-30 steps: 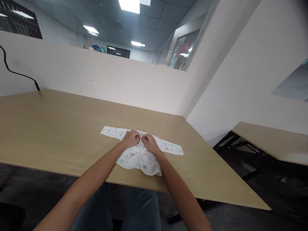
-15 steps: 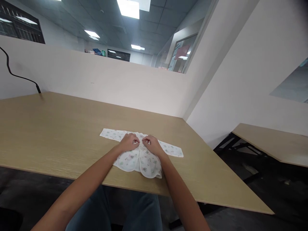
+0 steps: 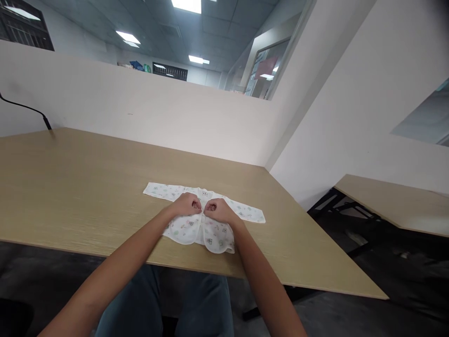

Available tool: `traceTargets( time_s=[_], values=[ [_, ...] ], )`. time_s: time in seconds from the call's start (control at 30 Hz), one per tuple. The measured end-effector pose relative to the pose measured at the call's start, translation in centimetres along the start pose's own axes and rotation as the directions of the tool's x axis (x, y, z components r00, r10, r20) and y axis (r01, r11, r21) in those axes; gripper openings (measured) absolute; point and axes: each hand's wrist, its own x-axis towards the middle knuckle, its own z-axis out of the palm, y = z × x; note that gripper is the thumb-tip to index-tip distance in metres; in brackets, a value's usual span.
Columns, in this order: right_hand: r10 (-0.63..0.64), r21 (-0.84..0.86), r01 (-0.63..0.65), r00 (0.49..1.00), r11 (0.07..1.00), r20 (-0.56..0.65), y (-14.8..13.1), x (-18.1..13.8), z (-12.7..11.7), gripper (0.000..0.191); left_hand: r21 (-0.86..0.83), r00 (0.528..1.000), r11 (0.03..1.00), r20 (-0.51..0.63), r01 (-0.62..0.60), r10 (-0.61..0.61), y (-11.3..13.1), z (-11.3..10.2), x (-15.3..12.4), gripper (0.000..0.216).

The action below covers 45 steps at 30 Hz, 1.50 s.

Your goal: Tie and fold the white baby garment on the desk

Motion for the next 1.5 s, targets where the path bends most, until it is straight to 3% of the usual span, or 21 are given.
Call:
traceTargets(
  time_s=[1.5],
  values=[
    [-0.01, -0.008, 0.01, 1.0, 1.0, -0.009, 0.42, 0.1, 0.29, 0.008, -0.034, 0.999, 0.999, 0.019, 0.031, -0.031, -0.26, 0.58, 0.19, 0.017]
  ],
)
